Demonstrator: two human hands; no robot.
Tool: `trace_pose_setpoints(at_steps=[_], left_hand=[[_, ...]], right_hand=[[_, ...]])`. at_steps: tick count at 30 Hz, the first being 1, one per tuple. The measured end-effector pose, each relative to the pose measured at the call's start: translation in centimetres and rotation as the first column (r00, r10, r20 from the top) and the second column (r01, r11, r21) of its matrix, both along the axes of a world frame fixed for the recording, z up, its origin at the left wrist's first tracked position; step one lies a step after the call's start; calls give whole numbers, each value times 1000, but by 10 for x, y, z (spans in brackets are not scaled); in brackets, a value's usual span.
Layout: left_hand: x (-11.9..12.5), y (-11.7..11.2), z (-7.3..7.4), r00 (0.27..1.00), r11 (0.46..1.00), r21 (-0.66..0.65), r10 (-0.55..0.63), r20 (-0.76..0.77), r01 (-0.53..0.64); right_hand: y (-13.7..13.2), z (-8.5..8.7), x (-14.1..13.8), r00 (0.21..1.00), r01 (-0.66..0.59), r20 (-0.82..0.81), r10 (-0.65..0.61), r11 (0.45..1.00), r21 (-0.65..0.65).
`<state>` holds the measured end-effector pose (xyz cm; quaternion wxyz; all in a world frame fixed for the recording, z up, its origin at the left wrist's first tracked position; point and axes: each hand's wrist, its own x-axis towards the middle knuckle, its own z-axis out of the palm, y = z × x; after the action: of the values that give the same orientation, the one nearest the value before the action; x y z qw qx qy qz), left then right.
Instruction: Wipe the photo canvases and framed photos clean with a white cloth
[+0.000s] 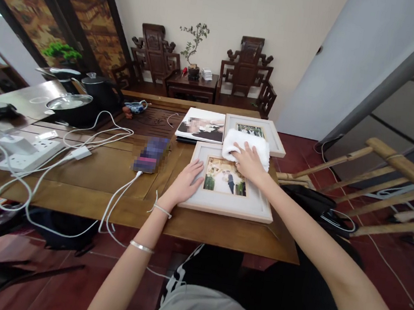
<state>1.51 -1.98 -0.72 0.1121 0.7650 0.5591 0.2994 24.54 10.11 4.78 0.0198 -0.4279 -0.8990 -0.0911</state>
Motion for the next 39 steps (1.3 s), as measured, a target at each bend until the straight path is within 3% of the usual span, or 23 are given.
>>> trace_pose_setpoints(at_steps=[3, 6, 10, 13, 18, 21, 24, 29, 34, 37, 39], left_hand=[[1, 0, 0, 1000, 1000, 8, -1, 12, 1], [2, 0, 0, 1000, 1000, 18, 6, 12, -6], [2, 0, 0, 1000, 1000, 25, 12, -1, -12], [2, 0, -1, 1000, 1000, 29, 4, -3, -4], [1, 0, 0, 1000, 1000, 32, -1, 1, 1], [1, 0, 1, 1000, 1000, 31, -1, -3, 1], [1, 0, 0, 1000, 1000, 30, -1, -4, 2], [0, 2, -3, 1000, 1000, 27, 5, -6, -5], [0, 1, -1, 1000, 1000, 21, 0, -3, 0], [0, 1, -1, 1000, 1000, 16, -2, -4, 2], [0, 0, -1, 1000, 1000, 17, -1, -7, 1]], right_hand=[[-15, -3, 5, 998, -33, 44, 34, 999, -24], [-48, 0, 15, 988, -100, 113, 107, 993, -70], [-108, 22, 28, 971, -160, 143, 191, 966, -204], [-148, 44, 35, 962, -214, 85, 259, 912, -351], [-176, 58, 37, 952, -271, 22, 306, 870, -411], [-162, 48, 34, 964, -248, -15, 267, 873, -419], [-129, 28, 32, 976, -214, -48, 213, 887, -410], [-61, -1, 24, 980, -195, -82, 181, 956, -219], [-12, 0, 6, 995, -94, -45, 93, 995, -37], [-7, 2, 0, 999, -50, -2, 50, 997, -63], [-18, 1, 2, 997, -68, 29, 72, 992, -108]])
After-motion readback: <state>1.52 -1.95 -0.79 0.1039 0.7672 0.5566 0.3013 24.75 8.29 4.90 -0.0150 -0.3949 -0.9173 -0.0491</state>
